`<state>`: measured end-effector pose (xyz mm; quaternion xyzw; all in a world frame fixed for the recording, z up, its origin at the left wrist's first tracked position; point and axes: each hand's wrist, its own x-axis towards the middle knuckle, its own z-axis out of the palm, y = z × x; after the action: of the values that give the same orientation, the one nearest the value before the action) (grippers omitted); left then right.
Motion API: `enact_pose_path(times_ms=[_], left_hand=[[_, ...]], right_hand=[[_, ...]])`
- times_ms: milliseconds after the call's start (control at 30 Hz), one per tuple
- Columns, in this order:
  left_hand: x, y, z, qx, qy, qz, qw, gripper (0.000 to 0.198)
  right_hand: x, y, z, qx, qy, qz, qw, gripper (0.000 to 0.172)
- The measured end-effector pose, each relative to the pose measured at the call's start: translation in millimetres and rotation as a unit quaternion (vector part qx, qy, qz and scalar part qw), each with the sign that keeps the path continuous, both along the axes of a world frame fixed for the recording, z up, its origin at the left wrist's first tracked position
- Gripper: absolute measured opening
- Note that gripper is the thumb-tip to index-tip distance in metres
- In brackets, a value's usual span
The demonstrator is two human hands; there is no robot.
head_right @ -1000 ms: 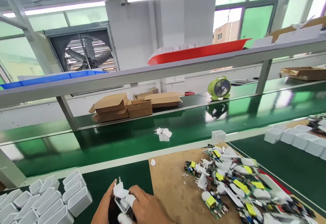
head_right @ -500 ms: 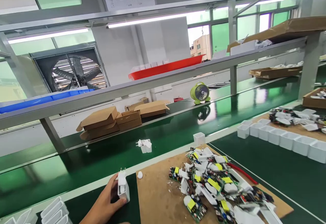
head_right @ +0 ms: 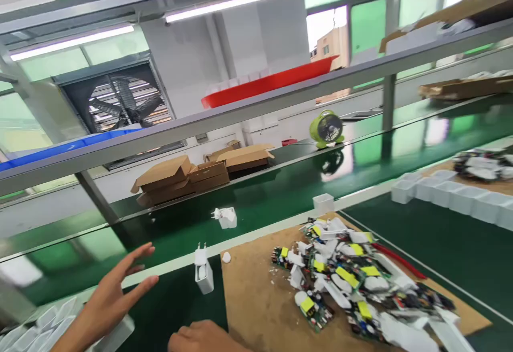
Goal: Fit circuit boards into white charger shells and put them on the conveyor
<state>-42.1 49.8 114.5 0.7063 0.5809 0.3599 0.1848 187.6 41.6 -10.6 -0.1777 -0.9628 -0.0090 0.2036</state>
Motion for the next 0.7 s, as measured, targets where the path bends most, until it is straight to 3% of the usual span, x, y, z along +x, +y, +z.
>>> enact_pose_path(times_ms=[100,167,233,367,433,500,600,700], left_hand=[[-36,-29,29.2,0.027,0.044,0.09,0.995,0.072],[-57,-47,30.9,0.037,0.104,0.114,0.987,0.062],[-75,-62,16.6,0.064,0.179,0.1,0.977,0.048],[-97,-73,-36.7,0.111,0.35,0.047,0.929,0.027],[-97,-69,-59.5,0.133,0.408,0.048,0.902,0.023],[-87,-61,-73.2,0.168,0.415,0.046,0.893,0.025],[-58,-49,-77.7,0.183,0.346,-0.013,0.92,0.026],[-23,-44,-77.1,0.141,0.259,-0.094,0.951,0.018]], right_hand=[[6,-12,3.4,0.037,0.009,0.011,0.999,0.022],[9,-16,7.2,0.048,0.02,0.016,0.998,0.021],[12,-18,12.4,0.056,0.026,0.011,0.998,0.021],[15,-20,24.9,0.041,0.001,0.009,0.999,0.017],[15,-23,29.8,0.02,-0.016,0.015,1.0,0.016],[14,-26,32.9,0.001,-0.033,0.01,0.999,0.02],[14,-29,37.4,-0.022,-0.064,-0.014,0.998,0.026],[24,-28,48.6,-0.04,-0.09,-0.036,0.995,0.027]])
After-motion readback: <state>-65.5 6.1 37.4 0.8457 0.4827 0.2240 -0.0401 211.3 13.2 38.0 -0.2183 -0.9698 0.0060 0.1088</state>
